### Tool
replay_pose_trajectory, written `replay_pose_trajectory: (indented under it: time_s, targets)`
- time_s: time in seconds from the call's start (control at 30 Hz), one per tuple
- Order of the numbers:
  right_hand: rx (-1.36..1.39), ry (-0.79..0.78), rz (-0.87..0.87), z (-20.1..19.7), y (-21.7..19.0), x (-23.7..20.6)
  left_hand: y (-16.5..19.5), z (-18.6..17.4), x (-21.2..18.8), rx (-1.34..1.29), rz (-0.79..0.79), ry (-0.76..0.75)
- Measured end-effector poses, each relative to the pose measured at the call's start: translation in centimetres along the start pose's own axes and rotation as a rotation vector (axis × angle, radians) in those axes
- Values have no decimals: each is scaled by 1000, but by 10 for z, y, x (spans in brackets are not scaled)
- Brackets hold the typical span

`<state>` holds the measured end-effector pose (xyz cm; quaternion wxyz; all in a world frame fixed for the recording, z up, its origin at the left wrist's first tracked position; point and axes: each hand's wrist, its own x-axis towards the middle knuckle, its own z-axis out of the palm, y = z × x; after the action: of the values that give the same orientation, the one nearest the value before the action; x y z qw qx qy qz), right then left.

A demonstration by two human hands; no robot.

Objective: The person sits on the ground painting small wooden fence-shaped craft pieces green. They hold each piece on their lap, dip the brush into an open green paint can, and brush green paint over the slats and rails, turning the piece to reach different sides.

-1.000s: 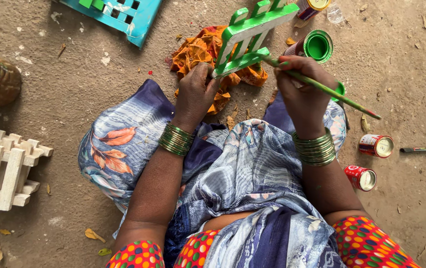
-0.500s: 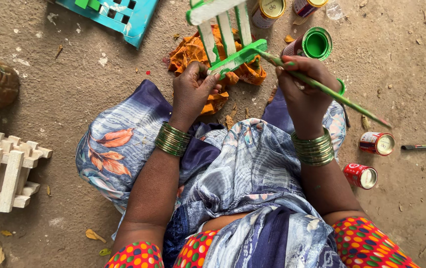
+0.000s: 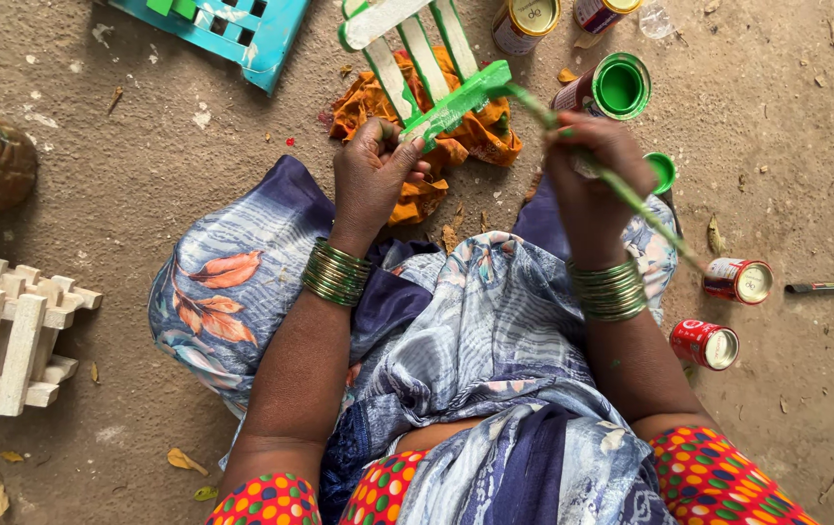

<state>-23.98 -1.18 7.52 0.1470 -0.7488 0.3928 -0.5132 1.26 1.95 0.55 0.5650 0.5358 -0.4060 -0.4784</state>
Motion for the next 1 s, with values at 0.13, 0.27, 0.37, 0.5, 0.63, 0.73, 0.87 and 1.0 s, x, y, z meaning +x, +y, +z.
replay_pose_trajectory:
  time_s: [0.13,0.27,0.37,0.5,0.63,0.73,0.87,1.0]
  targets:
    - [53,149,117,-39,47,6,-3,-1,0,-94,29,-6]
    - [95,293,182,-70,100,17,-3,-2,-3,-107,-4,1]
    - [-65,234,226,-77,118,12,0,-4,-3,-52,-22,17]
    - [-12,173,297,-65,121,5,4,-6,-4,-19,-30,27]
    - [-98,79,252,-55,117,10,5,-7,-5,6,-44,25]
    - [-172,68,273,-54,117,13,4,-6,-4,-33,-67,34]
    - [-11,194,271,-58,123,11,4,-5,-3,-34,-36,19]
    - [-156,216,346,-71,126,13,6,-1,-3,9,-32,12]
